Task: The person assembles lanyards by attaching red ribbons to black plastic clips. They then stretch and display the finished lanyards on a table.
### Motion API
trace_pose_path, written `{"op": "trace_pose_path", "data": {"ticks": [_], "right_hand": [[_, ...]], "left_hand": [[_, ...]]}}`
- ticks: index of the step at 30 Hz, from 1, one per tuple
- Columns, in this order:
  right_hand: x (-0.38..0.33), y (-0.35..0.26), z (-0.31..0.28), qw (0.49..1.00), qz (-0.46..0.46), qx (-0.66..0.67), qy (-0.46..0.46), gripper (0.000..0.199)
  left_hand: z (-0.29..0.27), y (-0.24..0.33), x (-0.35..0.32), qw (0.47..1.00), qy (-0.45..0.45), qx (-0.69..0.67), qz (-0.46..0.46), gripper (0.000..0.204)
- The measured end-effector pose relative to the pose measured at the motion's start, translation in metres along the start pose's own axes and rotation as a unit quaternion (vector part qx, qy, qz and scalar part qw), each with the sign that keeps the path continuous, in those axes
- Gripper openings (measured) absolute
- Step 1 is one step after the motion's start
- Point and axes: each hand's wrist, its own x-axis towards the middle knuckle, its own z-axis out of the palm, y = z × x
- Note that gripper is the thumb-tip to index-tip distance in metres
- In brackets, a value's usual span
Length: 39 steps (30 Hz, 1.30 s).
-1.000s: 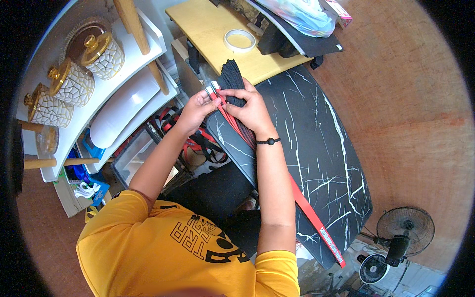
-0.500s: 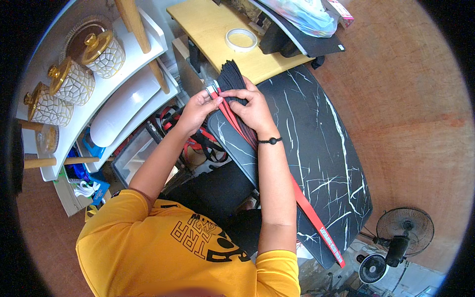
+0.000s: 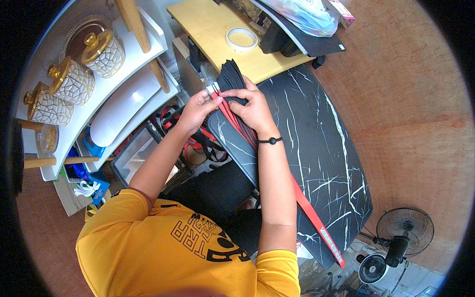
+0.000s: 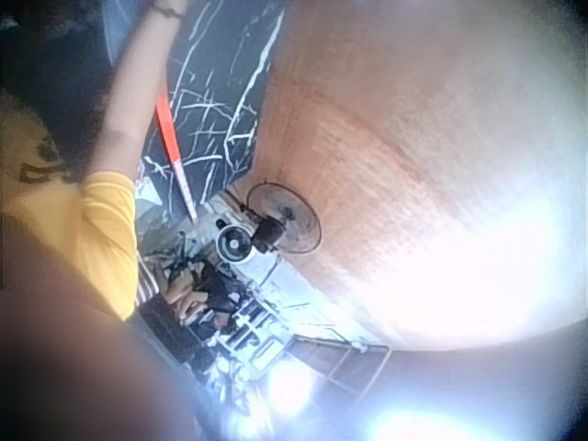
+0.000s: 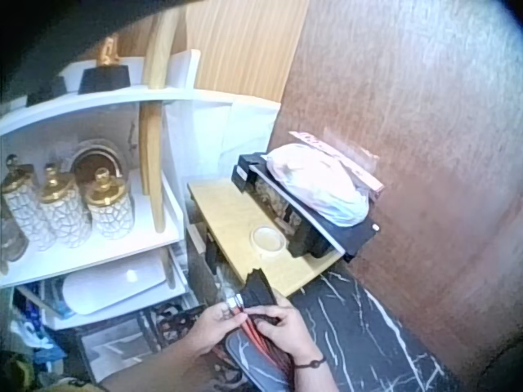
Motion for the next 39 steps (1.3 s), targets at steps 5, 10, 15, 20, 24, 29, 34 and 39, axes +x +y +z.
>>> {"op": "trace_pose_path", "data": {"ticks": [5, 10, 15, 20, 24, 29, 34, 39], "right_hand": [[-0.001, -0.0055, -0.001, 1.0, 0.021, -0.007, -0.008, 0.034], [-0.0012, -0.0067, -0.0004, 1.0, 0.016, -0.023, -0.001, 0.035], [-0.0004, -0.0023, -0.0002, 1.0, 0.019, -0.017, -0.005, 0.036], [-0.0012, -0.0052, -0.0012, 0.998, 0.023, -0.065, -0.003, 0.036], [-0.0007, -0.0079, -0.0005, 1.0, 0.012, -0.025, -0.006, 0.035], [-0.0018, -0.007, 0.0008, 0.998, 0.013, -0.064, 0.0, 0.038], [-0.0019, -0.0053, 0.0012, 0.998, 0.014, -0.068, -0.006, 0.04], [-0.0023, -0.0039, 0.0034, 0.996, 0.012, -0.086, -0.007, 0.043]], "left_hand": [[0.0016, 0.0022, -0.001, 1.0, 0.003, -0.004, -0.008, 0.024], [0.0035, 0.0038, -0.002, 1.0, -0.002, -0.014, 0.0, 0.024], [0.004, 0.0039, -0.0018, 1.0, 0.012, -0.006, -0.009, 0.023], [0.0032, 0.0026, -0.0014, 1.0, 0.011, -0.006, -0.005, 0.024], [0.0035, 0.0012, -0.0009, 1.0, 0.018, -0.011, -0.005, 0.024], [0.0036, 0.0007, -0.0005, 1.0, 0.021, -0.004, 0.0, 0.025], [0.0025, 0.0005, 0.0011, 1.0, 0.015, 0.007, -0.005, 0.027], [0.0023, -0.0001, 0.0009, 1.0, 0.024, 0.005, -0.012, 0.027]]}}
